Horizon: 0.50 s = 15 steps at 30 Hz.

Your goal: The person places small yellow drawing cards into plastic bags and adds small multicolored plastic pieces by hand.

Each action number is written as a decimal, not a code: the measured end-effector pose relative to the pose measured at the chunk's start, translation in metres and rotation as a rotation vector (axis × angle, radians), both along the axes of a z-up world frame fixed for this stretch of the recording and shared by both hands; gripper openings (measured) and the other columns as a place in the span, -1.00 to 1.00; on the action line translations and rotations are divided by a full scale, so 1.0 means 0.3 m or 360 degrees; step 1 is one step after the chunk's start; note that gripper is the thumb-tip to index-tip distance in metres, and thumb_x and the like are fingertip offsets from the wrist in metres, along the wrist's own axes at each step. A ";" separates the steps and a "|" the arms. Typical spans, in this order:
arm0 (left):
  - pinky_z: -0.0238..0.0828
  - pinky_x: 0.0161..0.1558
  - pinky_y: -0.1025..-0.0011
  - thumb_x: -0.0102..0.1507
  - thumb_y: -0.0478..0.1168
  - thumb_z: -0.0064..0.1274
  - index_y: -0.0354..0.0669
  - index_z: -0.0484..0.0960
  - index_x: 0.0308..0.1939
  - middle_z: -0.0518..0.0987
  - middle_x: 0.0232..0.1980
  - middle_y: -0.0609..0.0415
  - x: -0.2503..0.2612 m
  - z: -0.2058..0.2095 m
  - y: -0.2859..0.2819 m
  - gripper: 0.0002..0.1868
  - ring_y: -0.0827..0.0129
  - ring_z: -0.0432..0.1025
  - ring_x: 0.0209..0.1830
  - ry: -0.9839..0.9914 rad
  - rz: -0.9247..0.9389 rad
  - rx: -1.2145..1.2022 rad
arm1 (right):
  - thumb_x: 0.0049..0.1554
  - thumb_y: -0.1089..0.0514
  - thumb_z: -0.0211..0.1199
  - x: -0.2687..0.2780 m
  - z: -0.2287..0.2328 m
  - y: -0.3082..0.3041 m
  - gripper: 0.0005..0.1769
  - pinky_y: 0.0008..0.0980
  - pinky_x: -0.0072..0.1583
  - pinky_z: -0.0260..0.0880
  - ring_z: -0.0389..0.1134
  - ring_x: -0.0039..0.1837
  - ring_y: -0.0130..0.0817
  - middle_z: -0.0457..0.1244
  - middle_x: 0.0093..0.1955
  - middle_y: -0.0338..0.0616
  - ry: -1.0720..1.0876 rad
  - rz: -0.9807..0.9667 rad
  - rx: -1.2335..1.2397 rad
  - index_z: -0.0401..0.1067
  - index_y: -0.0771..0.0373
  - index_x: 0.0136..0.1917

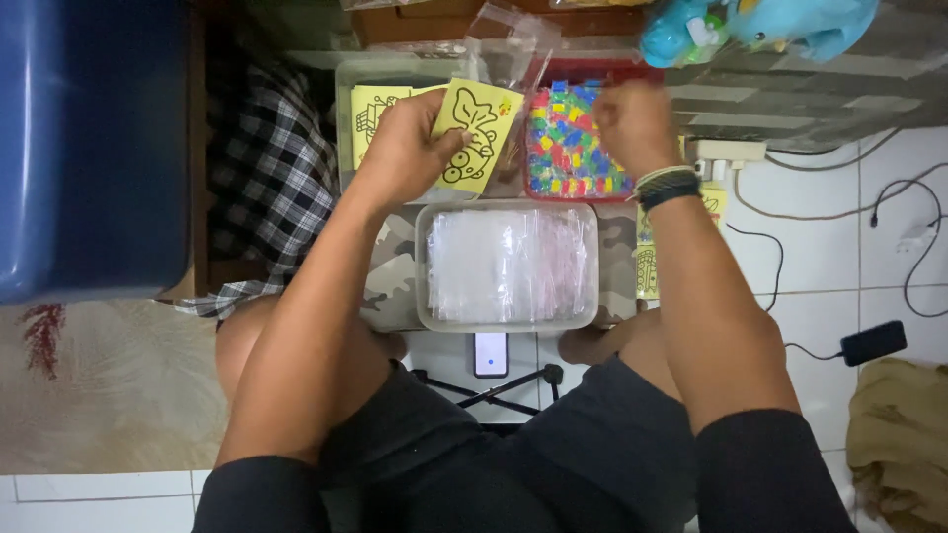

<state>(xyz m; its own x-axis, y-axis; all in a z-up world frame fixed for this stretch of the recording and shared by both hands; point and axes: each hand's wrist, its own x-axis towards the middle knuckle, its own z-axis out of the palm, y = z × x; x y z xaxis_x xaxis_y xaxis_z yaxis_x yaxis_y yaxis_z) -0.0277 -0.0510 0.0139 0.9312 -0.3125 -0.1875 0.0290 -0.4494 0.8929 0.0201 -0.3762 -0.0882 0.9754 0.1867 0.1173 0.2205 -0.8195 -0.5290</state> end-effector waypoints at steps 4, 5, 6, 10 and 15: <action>0.55 -0.19 0.42 0.31 -0.30 0.05 -0.11 0.63 0.02 0.74 -0.07 0.18 0.005 -0.015 0.009 -0.80 0.47 0.60 -0.16 -0.0033 0.0001 -0.0058 | 0.14 0.27 0.31 -0.072 -0.143 0.014 -0.76 0.07 -0.03 0.48 0.41 0.02 0.17 0.35 0.05 0.18 0.0251 0.0024 -0.0775 0.54 0.29 0.10; 0.54 -0.15 0.43 0.31 -0.31 0.06 -0.09 0.64 0.01 0.74 -0.09 0.21 0.007 -0.021 0.015 -0.80 0.50 0.60 -0.15 -0.0061 -0.0017 -0.0089 | 0.09 0.24 0.40 -0.096 -0.152 0.025 -0.57 0.14 -0.02 0.46 0.36 0.14 0.29 0.27 0.20 0.26 0.0364 0.0009 -0.0807 0.41 0.36 0.21; 0.54 -0.15 0.43 0.31 -0.31 0.06 -0.09 0.64 0.01 0.74 -0.09 0.21 0.006 -0.007 0.019 -0.80 0.50 0.60 -0.15 -0.0055 -0.0012 -0.0094 | 0.09 0.24 0.40 -0.090 -0.148 0.026 -0.57 0.14 -0.02 0.46 0.36 0.14 0.29 0.27 0.20 0.26 0.0368 0.0014 -0.0812 0.41 0.36 0.21; 0.57 -0.16 0.36 0.32 -0.29 0.05 -0.11 0.63 -0.01 0.74 -0.05 0.14 0.001 0.027 0.026 -0.83 0.39 0.62 -0.11 -0.0097 -0.0023 -0.0107 | 0.17 0.26 0.26 -0.056 -0.210 -0.033 -0.90 -0.06 -0.14 0.46 0.44 -0.08 0.06 0.40 -0.08 0.09 0.0223 0.0027 -0.0899 0.59 0.27 -0.08; 0.63 -0.10 0.32 0.32 -0.27 0.07 -0.12 0.62 0.05 0.74 0.03 0.11 0.003 0.035 0.032 -0.78 0.34 0.65 -0.03 -0.0073 0.0019 -0.0112 | 0.07 0.43 0.38 -0.039 -0.141 -0.075 -0.76 0.06 -0.10 0.49 0.45 -0.09 0.14 0.43 -0.08 0.18 0.0145 0.0120 -0.0610 0.65 0.27 0.02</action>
<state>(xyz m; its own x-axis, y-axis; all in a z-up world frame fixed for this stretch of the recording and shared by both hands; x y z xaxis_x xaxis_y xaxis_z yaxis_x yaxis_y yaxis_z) -0.0269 -0.0413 0.0244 0.9421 -0.3121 -0.1225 -0.0077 -0.3855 0.9227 0.0085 -0.3988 -0.1306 0.9605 0.2715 -0.0610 0.2538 -0.9446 -0.2081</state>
